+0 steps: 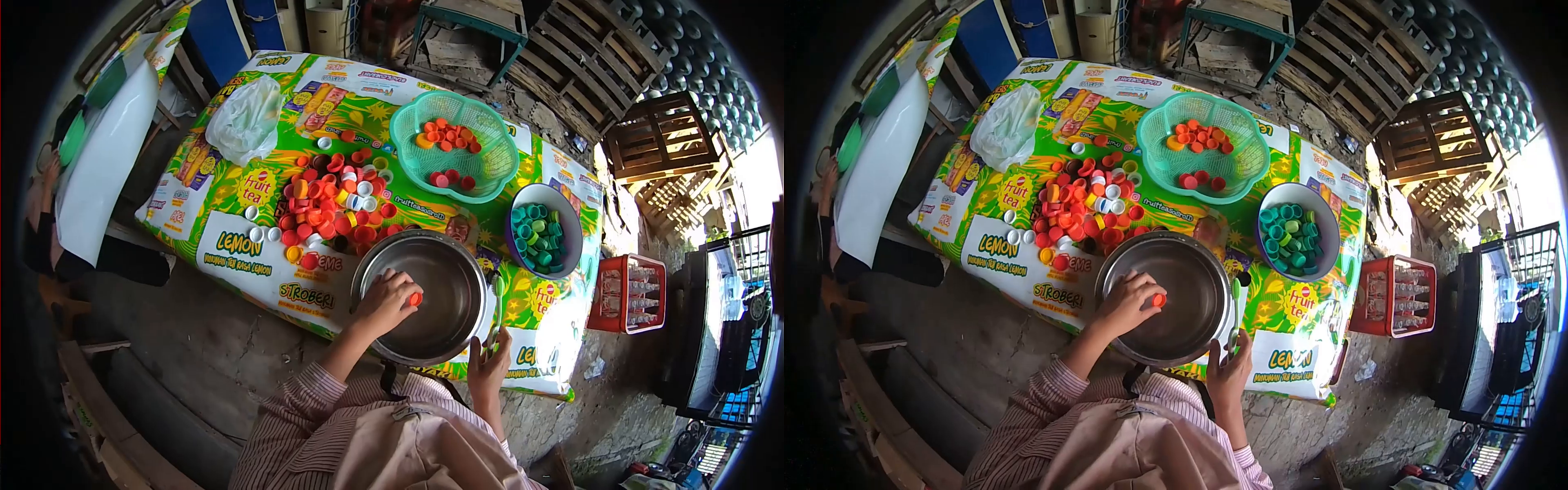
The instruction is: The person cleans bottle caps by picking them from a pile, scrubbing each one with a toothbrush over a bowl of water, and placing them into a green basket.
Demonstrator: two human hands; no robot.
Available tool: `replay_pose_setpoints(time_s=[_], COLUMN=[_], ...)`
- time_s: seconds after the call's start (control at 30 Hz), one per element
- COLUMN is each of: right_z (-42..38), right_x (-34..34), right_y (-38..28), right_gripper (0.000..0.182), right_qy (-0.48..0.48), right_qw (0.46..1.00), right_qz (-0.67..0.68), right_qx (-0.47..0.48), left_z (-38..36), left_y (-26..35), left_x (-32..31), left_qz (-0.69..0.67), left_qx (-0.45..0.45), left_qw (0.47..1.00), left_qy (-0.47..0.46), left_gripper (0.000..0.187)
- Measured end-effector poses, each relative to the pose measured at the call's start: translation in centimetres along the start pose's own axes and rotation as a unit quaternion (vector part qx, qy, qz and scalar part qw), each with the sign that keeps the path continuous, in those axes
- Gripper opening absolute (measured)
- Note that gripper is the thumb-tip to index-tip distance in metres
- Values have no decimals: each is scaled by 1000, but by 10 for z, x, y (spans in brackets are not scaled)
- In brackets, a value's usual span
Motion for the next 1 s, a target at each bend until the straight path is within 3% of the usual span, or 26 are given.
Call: replay_pose_setpoints(time_s=[0.07, 0.2, 0.5, 0.67, 0.73, 0.77, 0.87, 1.0], right_z=[-5, -10, -12, -7, -6, -7, -8, -8], right_x=[2, 8, 13, 11, 9, 5, 3, -2], right_y=[6, 8, 8, 6, 0, 3, -6, -18], right_gripper=[45, 44, 42, 44, 48, 47, 48, 48], right_qy=[-33, -5, 6, -14, -16, -64, -92, -91], right_qw=[998, 999, 998, 997, 997, 997, 993, 993], right_qz=[6, 15, 35, 52, 61, 44, 65, 76], right_qx=[-56, -47, -43, -49, 36, -2, -25, 30], left_z=[-1, -2, -3, -2, -2, -2, -3, 0], left_y=[-4, -3, 0, 5, 7, 6, 3, 0], left_x=[-14, -21, -23, -16, -12, -9, -7, -3], left_qz=[68, 89, 123, 78, 70, 62, 11, -81], left_qx=[-8, -38, -78, -40, -32, -24, 10, 40], left_qw=[994, 989, 983, 993, 995, 997, 999, 995], left_qy=[-81, -113, -110, -76, -63, -51, -44, -50], left_gripper=[28, 26, 23, 23, 24, 25, 29, 30])
Point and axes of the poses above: each hand's wrist, its own z-axis towards the middle knuckle, its own x-axis out of the back of the hand, y = z × x, the point moved 6 cm from there along z, towards the middle knuckle, and after that the axes turned 13 degrees about y, right-handed, at the moved point
